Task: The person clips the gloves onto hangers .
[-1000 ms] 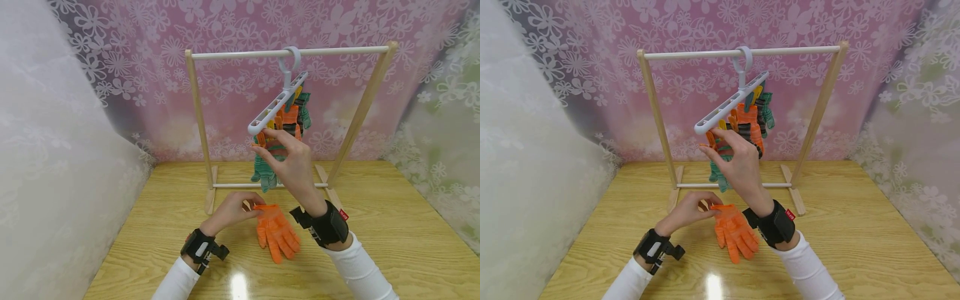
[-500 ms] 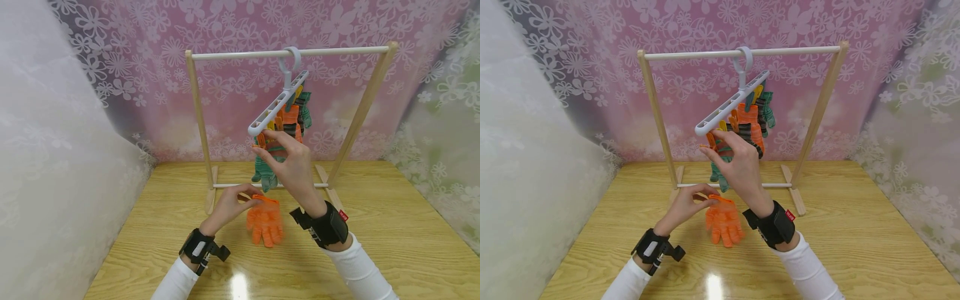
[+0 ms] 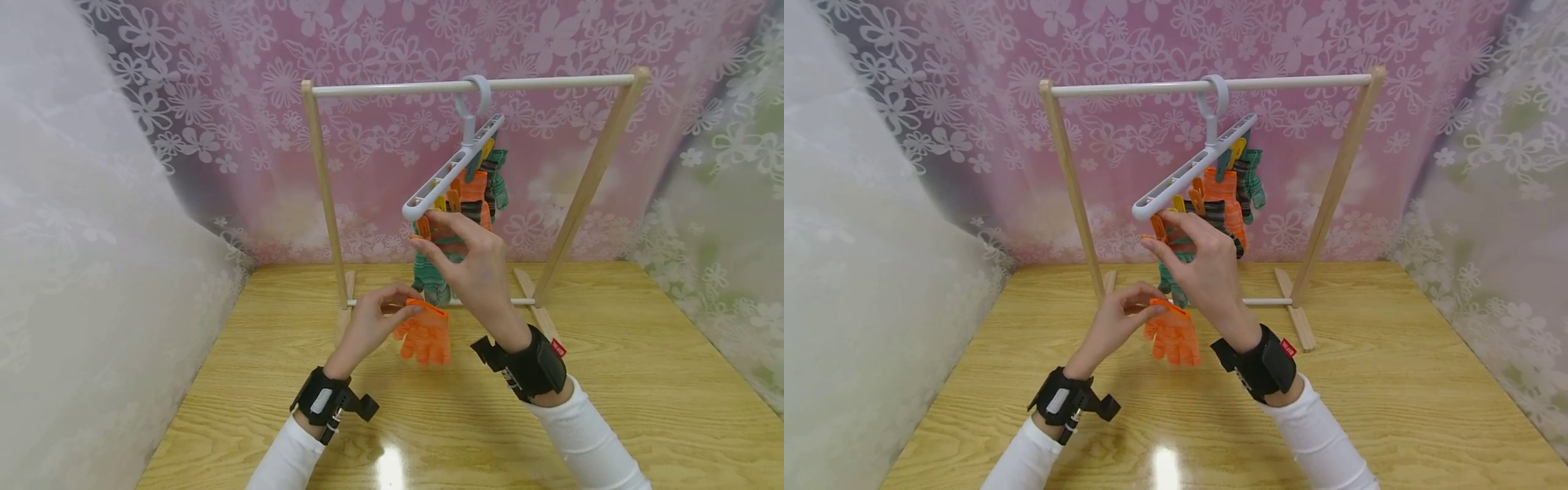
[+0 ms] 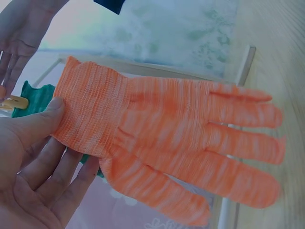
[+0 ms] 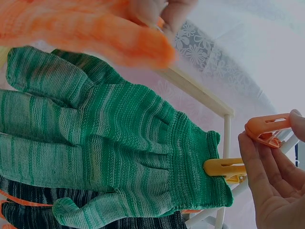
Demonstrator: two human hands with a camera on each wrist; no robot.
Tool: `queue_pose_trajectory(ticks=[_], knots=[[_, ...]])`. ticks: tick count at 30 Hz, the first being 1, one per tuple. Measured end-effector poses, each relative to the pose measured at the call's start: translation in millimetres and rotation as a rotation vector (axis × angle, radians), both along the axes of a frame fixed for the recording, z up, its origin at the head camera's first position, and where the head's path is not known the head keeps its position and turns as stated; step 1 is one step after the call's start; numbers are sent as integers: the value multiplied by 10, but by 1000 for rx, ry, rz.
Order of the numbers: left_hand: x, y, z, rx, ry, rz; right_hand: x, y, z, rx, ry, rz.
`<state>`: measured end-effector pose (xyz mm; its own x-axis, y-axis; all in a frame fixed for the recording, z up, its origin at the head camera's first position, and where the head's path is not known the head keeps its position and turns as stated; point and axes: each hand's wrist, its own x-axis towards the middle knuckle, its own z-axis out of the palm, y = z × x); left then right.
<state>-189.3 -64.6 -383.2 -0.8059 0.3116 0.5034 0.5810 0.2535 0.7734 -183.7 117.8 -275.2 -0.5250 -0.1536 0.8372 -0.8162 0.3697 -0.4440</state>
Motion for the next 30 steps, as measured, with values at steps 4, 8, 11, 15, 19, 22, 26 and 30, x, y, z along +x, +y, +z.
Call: queue_pose_trajectory(ticks=[4,8,11,15,19,22,26,30], knots=[[3,26,53,25,6,11,-11,0,-1,-14,-9,6],[15,46,122,55,14,36,-5,3,4,-18,-10,9],[29,52,175,76,26,67,1,4,12,-11,-10,11],[40,55,231,89,37,89,4,9,21,-12,-20,16],[45,53,272,105,46,86,11,12,33,-21,-25,24],[44,61,316,124,67,84,2,14,39,-33,-28,34],[34,79,388,144,115,86,-7,13,52,-64,-52,65],[40,101,443,164,142,89,-11,10,70,-88,-73,92]])
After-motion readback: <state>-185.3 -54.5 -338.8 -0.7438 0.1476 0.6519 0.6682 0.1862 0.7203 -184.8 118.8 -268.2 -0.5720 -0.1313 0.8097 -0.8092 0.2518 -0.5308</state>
